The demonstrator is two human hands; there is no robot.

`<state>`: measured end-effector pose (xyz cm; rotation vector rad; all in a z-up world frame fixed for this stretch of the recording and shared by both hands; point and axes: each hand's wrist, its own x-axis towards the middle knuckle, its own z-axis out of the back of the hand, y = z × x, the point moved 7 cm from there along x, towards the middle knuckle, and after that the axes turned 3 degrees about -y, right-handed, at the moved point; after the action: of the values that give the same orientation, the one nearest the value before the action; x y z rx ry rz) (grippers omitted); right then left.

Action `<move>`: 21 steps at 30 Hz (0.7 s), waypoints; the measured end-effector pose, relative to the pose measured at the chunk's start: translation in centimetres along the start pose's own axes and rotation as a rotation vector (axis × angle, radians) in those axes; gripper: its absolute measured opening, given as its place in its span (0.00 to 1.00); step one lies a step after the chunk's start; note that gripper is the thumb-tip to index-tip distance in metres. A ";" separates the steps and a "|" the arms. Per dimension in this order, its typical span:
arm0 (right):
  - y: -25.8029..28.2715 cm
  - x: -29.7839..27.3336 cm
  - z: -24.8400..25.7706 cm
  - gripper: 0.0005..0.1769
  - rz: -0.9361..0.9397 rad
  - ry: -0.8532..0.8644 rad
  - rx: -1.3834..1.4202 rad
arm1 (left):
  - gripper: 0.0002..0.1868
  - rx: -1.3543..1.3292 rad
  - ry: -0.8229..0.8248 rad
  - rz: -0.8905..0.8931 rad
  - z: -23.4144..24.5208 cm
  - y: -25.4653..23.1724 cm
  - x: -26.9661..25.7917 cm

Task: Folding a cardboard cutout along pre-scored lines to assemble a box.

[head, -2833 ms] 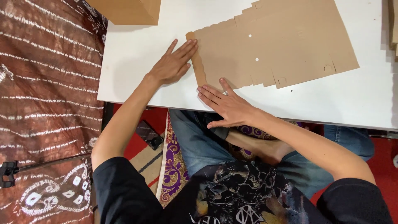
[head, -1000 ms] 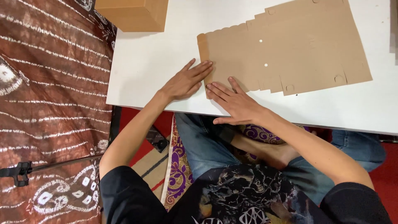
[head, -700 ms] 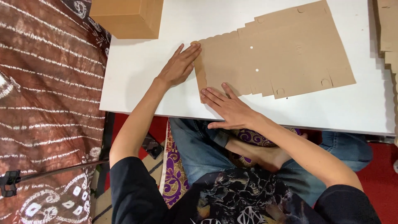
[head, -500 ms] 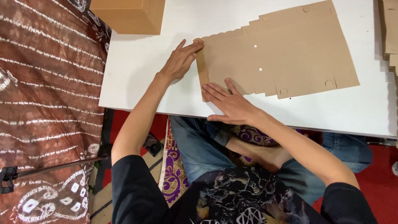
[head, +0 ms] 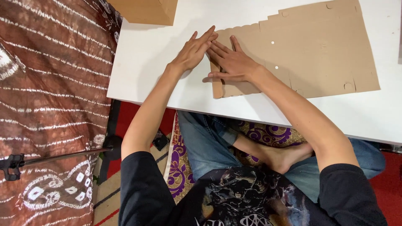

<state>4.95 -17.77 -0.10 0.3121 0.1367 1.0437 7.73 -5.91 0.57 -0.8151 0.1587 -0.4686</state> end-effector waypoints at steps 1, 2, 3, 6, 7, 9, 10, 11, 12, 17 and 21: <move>0.4 -0.1 0.2 0.55 0.001 0.006 0.000 | 0.31 -0.005 -0.002 0.002 0.0 -0.3 -0.2; 0.7 -0.3 0.4 0.57 -0.025 0.017 0.005 | 0.32 -0.007 -0.015 -0.004 0.1 -0.7 -0.4; 1.0 -0.4 0.5 0.59 -0.052 0.028 0.013 | 0.32 -0.008 -0.024 -0.008 0.2 -1.1 -0.7; 1.9 -1.2 0.0 0.58 -0.012 0.040 -0.028 | 0.31 -0.003 -0.016 -0.042 0.2 -2.0 -1.2; 2.4 -1.8 0.1 0.58 -0.010 0.044 -0.026 | 0.31 -0.006 -0.017 -0.039 0.2 -1.8 -1.0; 4.0 -3.3 -0.1 0.59 0.023 0.033 0.005 | 0.30 0.035 -0.014 -0.040 -0.3 -1.2 -1.1; 4.3 -4.1 -1.0 0.59 0.021 0.044 0.018 | 0.30 0.024 -0.006 -0.029 -0.6 -0.9 -1.5; 4.7 -4.7 -1.2 0.57 0.060 0.009 -0.029 | 0.29 0.038 -0.028 -0.063 -0.4 -1.1 -1.4; 5.1 -5.3 -1.4 0.56 0.100 -0.026 -0.075 | 0.28 0.052 -0.050 -0.096 -0.2 -1.3 -1.3; 7.0 -8.0 -2.9 0.58 0.127 -0.014 -0.116 | 0.28 0.060 -0.086 -0.112 -0.3 -1.2 -1.3; 8.3 -9.8 -2.9 0.55 0.203 -0.013 -0.147 | 0.29 0.115 -0.097 -0.121 -0.4 -1.8 -1.5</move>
<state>-7.50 -21.84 -0.61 0.2019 0.0167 1.2453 5.63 -6.55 1.57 -0.7355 -0.0074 -0.5460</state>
